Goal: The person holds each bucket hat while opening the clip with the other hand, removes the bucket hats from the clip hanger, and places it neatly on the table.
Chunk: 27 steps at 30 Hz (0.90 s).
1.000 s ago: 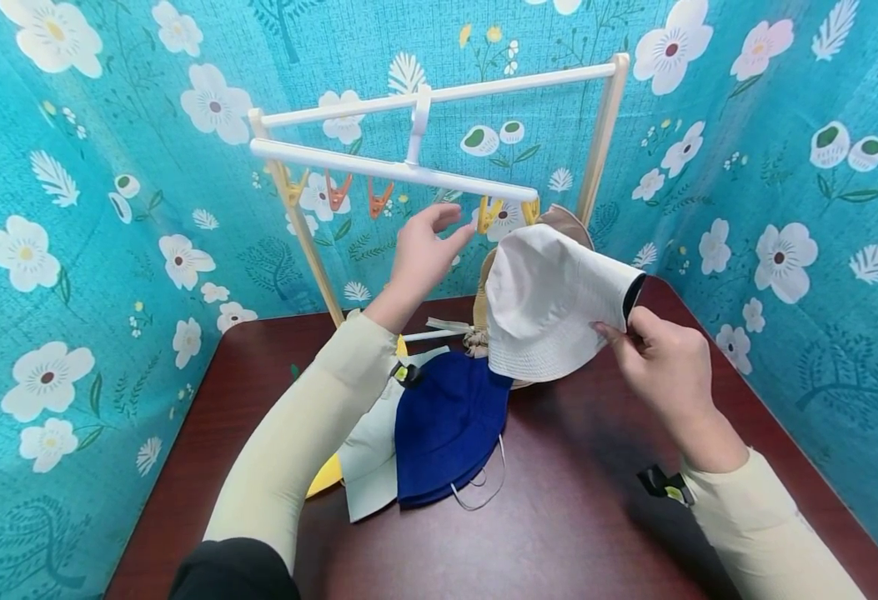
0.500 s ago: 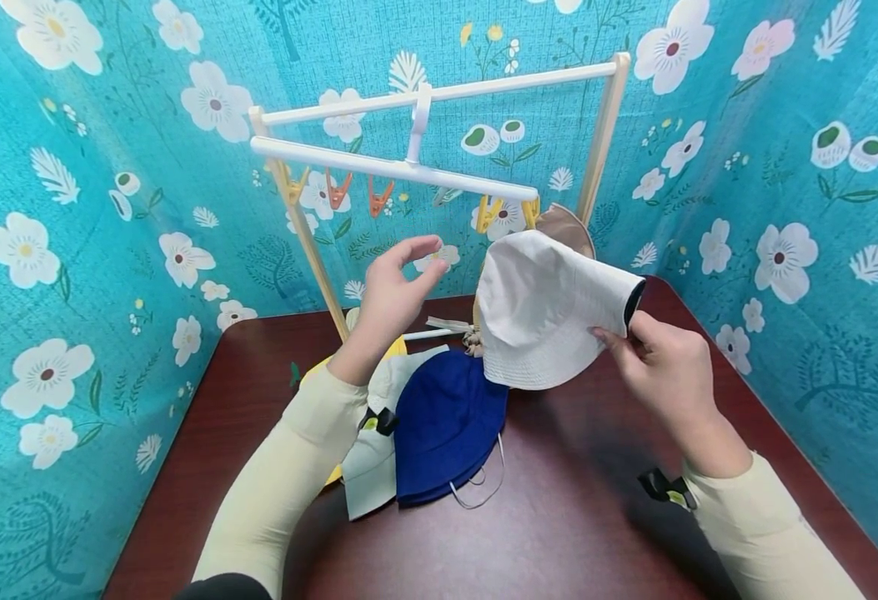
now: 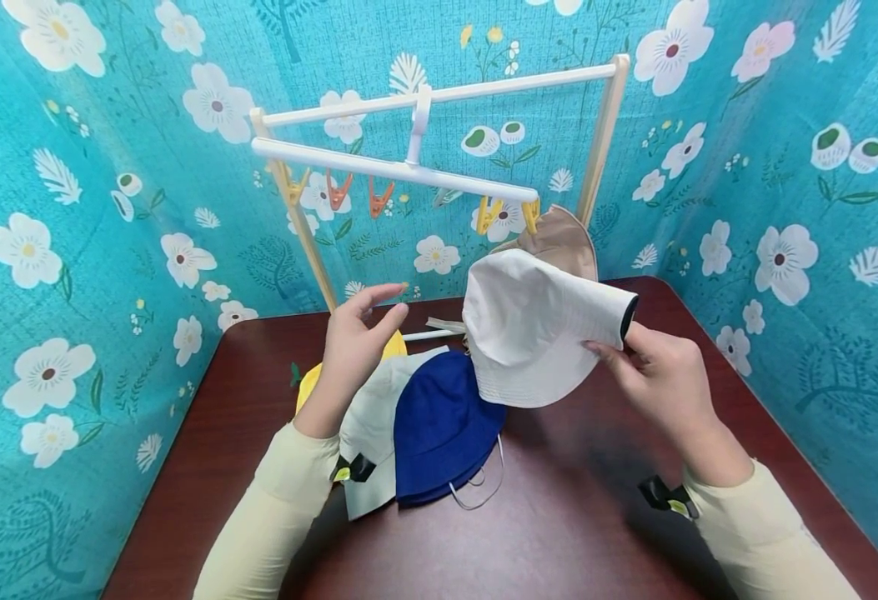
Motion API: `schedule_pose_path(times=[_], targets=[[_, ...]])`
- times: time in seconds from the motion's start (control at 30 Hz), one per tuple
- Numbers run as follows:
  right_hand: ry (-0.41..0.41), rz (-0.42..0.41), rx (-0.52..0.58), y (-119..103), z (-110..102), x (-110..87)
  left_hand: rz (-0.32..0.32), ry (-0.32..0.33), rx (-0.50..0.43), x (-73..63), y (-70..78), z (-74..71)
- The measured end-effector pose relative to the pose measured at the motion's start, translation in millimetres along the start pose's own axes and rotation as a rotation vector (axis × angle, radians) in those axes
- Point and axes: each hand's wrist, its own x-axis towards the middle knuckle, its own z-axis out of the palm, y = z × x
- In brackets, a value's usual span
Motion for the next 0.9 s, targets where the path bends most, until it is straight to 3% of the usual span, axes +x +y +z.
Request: schedule_pose_path(times=[0.33, 0.57, 0.9], targets=[[-0.018, -0.009, 0.048, -7.3, 4.0, -7.5, -0.005, 0.049, -0.011, -28.3, -24.8, -13.0], [-0.003, -0.036, 0.128, -12.0, 7.6, -12.4, -0.052, 0.065, -0.020, -36.7, -36.8, -18.5], [-0.087, -0.037, 0.281, -17.8, 9.9, -15.5, -0.065, 0.079, 0.004, -44.1, -45.4, -24.4]])
